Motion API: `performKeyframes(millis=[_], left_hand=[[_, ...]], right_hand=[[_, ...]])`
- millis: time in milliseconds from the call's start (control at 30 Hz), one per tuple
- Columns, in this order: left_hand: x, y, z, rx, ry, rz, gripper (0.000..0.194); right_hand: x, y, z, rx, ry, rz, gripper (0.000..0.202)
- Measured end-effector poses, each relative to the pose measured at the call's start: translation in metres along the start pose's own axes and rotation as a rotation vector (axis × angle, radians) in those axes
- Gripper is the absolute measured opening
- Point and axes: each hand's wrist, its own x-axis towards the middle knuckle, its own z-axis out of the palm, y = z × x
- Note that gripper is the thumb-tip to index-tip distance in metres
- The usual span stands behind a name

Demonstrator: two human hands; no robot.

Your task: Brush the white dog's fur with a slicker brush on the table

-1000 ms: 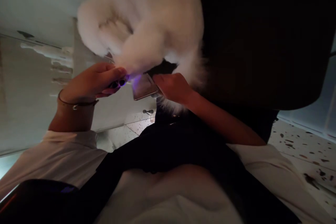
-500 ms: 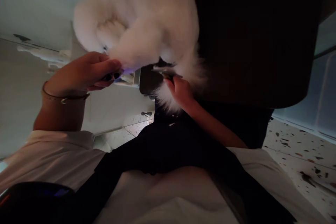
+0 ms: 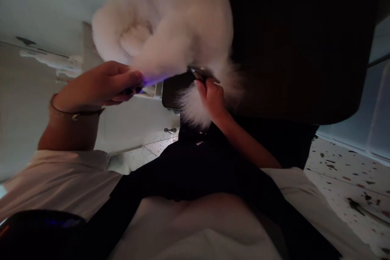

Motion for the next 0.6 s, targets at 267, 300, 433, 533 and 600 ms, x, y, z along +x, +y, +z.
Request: performKeyframes(millis=[267, 300, 433, 533, 600], left_hand=[[0.003, 0.001, 0.008, -0.008, -0.063, 0.000, 0.042], [0.003, 0.001, 0.009, 0.002, -0.061, -0.001, 0.042], [0.003, 0.001, 0.009, 0.051, -0.052, -0.031, 0.040], [0.003, 0.007, 0.008, 0.063, -0.046, -0.098, 0.036], [0.004, 0.013, 0.008, 0.057, -0.084, -0.108, 0.035]], right_hand=[[0.013, -0.022, -0.008, 0.006, -0.220, -0.241, 0.046], [0.015, -0.020, -0.009, 0.008, -0.169, -0.167, 0.046], [-0.007, 0.001, -0.001, 0.092, -0.081, 0.131, 0.063], [-0.027, 0.009, 0.012, 0.119, -0.063, 0.177, 0.059], [-0.021, 0.006, 0.019, 0.201, -0.056, 0.061, 0.042]])
